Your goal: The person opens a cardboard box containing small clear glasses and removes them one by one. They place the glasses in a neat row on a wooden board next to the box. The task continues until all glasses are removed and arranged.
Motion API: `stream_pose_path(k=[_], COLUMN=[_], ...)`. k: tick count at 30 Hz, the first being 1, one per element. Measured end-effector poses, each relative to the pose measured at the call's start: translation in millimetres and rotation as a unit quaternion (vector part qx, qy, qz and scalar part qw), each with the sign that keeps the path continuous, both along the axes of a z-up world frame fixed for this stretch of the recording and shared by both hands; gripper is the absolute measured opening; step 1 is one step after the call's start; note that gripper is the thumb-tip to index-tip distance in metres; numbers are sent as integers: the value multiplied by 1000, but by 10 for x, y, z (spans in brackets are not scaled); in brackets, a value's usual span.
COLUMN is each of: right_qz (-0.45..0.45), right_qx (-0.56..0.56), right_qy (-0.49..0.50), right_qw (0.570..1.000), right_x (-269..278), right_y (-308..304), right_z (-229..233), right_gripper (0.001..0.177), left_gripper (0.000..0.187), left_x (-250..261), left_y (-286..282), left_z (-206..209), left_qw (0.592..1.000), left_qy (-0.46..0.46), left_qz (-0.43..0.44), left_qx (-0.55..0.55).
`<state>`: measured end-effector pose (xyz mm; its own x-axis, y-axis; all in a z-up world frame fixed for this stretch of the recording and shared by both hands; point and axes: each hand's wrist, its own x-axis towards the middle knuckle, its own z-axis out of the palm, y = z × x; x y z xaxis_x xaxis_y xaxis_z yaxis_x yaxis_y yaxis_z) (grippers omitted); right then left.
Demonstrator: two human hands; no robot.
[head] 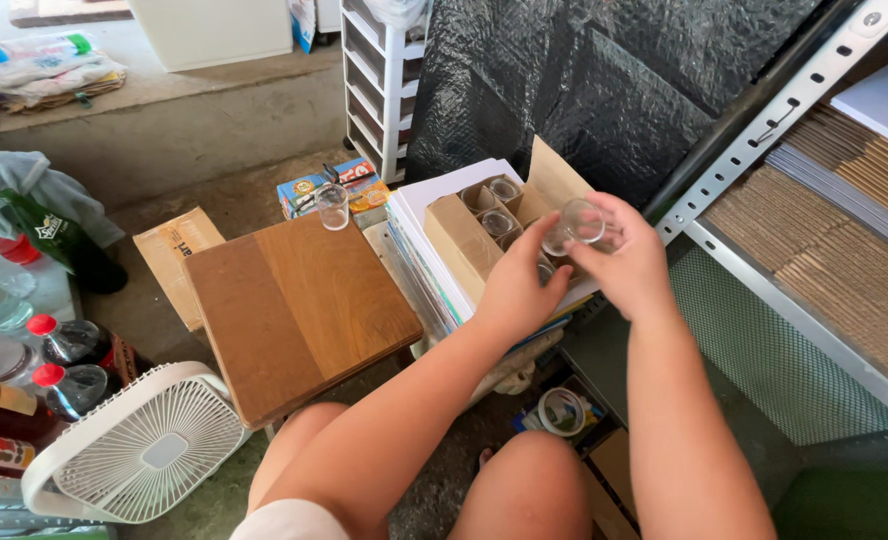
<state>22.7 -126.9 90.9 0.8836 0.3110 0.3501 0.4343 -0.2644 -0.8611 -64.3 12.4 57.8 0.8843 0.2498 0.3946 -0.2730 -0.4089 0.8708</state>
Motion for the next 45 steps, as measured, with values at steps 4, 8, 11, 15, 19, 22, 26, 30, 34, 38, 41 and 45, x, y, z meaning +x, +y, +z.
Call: stream_pose_path(k=[4,8,11,15,19,22,26,30,34,38,41,45], right_qz=[12,35,49,47,67,62,56,72,95,120,124,129], right_qx=[83,176,207,203,181,131,72,63,77,79,82,85], right_qy=[-6,40,62,109,151,160,199,204,197,196,198,205], right_qw=[996,983,975,972,970,976,976,974,973,970,969,967], right_x=[-424,-610,-655,-694,-850,-904,-897,-821,-685,-604,-549,-466], right_y=[349,853,1307,2017,2580,2933,3278,3525,3700,3771,3813,3843], right_z=[20,-284,-638,-1162,-1444,-1586,-1663,-1733,-1798,-1820,-1864,-1942], right_gripper=[79,75,66,60,59,59,55,51,54,61,64,67], left_gripper=[74,74,71,66,63,63,62,70,74,76,75,76], left_x=[-475,-802,-883,-944,-1093,-1101,-1022,-842,-685,-541,-428,-297], left_y=[182,509,871,1381,1826,2131,2505,2815,3060,3204,3305,3372], left_z=[214,230,-11,-441,-658,-816,-956,-1089,-1139,-1187,-1286,-1424], left_qw=[999,995,989,967,954,947,947,951,953,956,958,961], left_qy=[18,-12,-17,-24,17,48,87,123,161,168,171,161], left_qz=[22,73,129,210,251,269,273,255,245,233,227,223], left_qx=[-42,-61,-72,-142,-161,-172,-149,-123,-81,-53,-32,-23])
